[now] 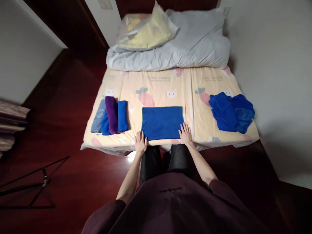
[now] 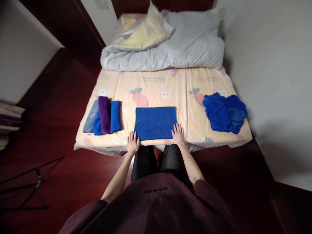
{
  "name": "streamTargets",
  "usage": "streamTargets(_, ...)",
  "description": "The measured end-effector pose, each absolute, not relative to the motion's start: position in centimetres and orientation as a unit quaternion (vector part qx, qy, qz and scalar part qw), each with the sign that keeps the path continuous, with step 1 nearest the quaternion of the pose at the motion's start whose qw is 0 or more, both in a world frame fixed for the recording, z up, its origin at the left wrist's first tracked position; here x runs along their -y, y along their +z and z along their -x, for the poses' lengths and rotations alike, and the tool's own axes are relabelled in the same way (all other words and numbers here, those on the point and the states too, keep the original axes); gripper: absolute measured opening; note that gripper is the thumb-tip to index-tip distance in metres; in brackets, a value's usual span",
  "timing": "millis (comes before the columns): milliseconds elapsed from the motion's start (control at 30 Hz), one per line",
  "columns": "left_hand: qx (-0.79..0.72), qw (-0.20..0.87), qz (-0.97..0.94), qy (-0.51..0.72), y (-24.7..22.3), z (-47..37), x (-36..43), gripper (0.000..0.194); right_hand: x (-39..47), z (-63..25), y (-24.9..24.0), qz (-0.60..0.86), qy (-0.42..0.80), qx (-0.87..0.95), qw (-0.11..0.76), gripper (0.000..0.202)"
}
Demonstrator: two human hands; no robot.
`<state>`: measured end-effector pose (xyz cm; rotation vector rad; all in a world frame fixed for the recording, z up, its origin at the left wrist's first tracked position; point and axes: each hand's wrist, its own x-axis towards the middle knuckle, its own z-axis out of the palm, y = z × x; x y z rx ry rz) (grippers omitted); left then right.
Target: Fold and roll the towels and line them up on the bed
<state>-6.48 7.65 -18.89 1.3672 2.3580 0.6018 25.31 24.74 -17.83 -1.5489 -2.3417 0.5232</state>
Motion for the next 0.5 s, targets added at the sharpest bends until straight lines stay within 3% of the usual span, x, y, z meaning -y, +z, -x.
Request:
streamTargets(200, -0.829, 0.217, -0.423, 0.294, -18.4, 7.0, -4.8, 0.058, -20.7, -30.2, -17.2, 0.621, 0.220, 0.717, 0.229, 0.046)
streamTargets(333, -0.822, 0.264, -0.372, 0.342, -17.4, 8.0, -5.2, 0.044, -20.4, -30.9, -15.9, 0.644, 0.378, 0.603, 0.279, 0.029)
streamTargets(500, -0.811, 0.300, -0.355, 0.357, -17.4, 9.1, -6.2, 0.045, -20.8, -30.1, -15.3, 0.620, 0.506, 0.539, 0.263, 0.019)
